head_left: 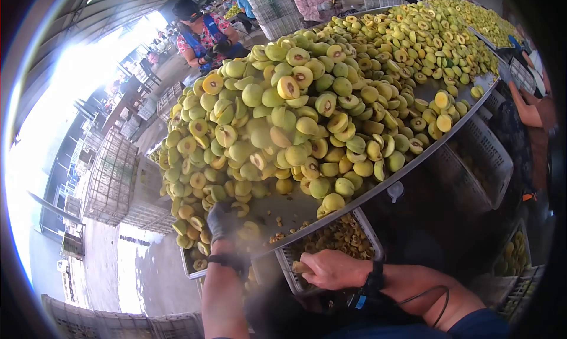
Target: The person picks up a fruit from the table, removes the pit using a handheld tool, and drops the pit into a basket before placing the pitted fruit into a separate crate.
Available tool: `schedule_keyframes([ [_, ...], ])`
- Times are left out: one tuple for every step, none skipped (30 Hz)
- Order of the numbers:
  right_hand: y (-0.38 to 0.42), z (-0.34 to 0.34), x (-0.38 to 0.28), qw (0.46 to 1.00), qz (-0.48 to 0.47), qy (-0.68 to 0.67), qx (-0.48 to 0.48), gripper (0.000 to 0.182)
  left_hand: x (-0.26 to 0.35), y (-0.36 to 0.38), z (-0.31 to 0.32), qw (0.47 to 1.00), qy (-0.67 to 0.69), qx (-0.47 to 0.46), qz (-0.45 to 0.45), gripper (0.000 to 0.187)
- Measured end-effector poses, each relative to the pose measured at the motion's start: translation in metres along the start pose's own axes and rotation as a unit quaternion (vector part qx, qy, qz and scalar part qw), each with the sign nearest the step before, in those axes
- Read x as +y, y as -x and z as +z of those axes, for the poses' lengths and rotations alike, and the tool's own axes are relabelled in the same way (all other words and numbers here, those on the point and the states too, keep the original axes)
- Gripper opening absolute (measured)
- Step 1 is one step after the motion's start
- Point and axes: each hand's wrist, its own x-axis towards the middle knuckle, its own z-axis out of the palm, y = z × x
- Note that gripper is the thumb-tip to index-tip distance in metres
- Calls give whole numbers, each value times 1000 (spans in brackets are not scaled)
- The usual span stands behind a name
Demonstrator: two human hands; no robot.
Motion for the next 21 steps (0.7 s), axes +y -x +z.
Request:
schedule_keyframes([
  [0,-1,0,1000,2,0,3,27,-6,2,0,1000,10,12,5,37],
  [1,-1,0,1000,-1,-5,10,26,-13,6,0,1000,19,23,8,36],
  [1,-1,0,1000,-4,-11,14,26,-18,11,-1,999,27,33,9,36],
  [1,-3,0,1000,-7,-16,18,26,-21,13,0,999,25,20,4,36],
  [0,-5,-1,1000,7,-12,9,27,-24,17,4,1000,21,5,10,37],
  [0,-6,-3,1000,21,-9,0,28,-23,22,4,1000,16,-10,16,37],
  [0,-7,-5,999,33,-4,-7,29,-20,23,5,999,13,-23,25,38],
  [0,-4,-2,999,20,-25,16,29,-19,27,3,998,-31,-7,63,38],
  [-3,-1,1,998,8,-46,40,28,-15,32,-1,996,76,-2,46,36],
  [-3,1,3,996,-3,-66,66,27,-10,37,-3,982,184,1,30,34],
  [-3,2,4,993,11,-87,82,28,-6,43,-6,957,290,2,13,32],
  [-5,0,2,989,26,-108,97,29,31,61,-31,948,319,-24,-5,33],
  [-7,0,0,985,41,-129,110,29,52,80,-43,909,413,-55,-13,33],
  [-9,1,1,979,28,-151,134,28,68,98,-49,858,505,-85,-21,34],
  [-12,1,3,973,15,-170,157,27,81,113,-50,796,594,-112,-30,34],
  [-14,2,4,965,1,-189,179,26,90,127,-47,774,618,-130,-36,34],
  [-16,1,4,960,3,-215,177,24,99,140,-43,751,642,-148,-43,34],
  [-17,-1,2,955,6,-242,174,22,117,156,-39,757,634,-140,-73,33],
  [-17,-1,1,948,8,-269,171,21,125,167,-27,755,636,-135,-83,31],
  [-17,-1,0,942,25,-287,173,17,134,179,-21,796,592,-116,-50,31],
  [-16,-4,-4,939,32,-295,172,18,145,185,-19,832,545,-97,-15,31],
])
